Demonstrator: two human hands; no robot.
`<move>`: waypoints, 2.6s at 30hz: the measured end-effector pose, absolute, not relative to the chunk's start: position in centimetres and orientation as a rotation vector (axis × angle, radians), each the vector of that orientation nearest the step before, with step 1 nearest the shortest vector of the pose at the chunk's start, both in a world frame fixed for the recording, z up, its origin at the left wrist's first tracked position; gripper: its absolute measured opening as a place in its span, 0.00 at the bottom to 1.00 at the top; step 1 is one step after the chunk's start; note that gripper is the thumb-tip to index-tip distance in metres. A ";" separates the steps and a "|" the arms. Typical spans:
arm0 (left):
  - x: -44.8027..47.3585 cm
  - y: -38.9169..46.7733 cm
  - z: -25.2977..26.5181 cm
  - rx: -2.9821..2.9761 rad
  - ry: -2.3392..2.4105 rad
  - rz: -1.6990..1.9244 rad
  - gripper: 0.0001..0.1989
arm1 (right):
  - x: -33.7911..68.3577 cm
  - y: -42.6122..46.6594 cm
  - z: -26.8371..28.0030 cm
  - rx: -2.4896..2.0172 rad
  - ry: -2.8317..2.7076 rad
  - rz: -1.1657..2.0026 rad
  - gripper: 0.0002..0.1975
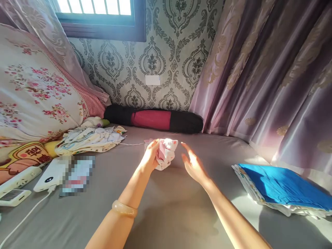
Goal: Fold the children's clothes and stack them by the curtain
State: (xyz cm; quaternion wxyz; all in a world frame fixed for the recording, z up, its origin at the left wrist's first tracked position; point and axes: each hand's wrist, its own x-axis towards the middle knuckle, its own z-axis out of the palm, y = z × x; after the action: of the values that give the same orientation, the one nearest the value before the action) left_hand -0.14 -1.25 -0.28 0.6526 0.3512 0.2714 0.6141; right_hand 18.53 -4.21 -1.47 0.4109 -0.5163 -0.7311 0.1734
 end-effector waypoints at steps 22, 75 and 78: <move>-0.9 -10.4 3.1 1.380 0.577 1.239 0.18 | 22.0 -13.3 7.5 -1.294 -1.615 0.596 0.10; 3.7 -8.0 -3.3 1.818 1.388 1.285 0.06 | 21.9 -7.5 5.3 -1.601 -1.686 0.146 0.15; 3.3 -7.5 -2.8 1.761 1.327 1.203 0.04 | 22.8 -6.6 5.2 -1.642 -1.674 0.150 0.16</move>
State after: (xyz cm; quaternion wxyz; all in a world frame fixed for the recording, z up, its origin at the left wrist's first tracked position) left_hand 3.32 -7.48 -2.78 0.3096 0.6668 0.5022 0.4554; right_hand 22.78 -6.63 5.21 0.3858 -0.6446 -0.6574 0.0590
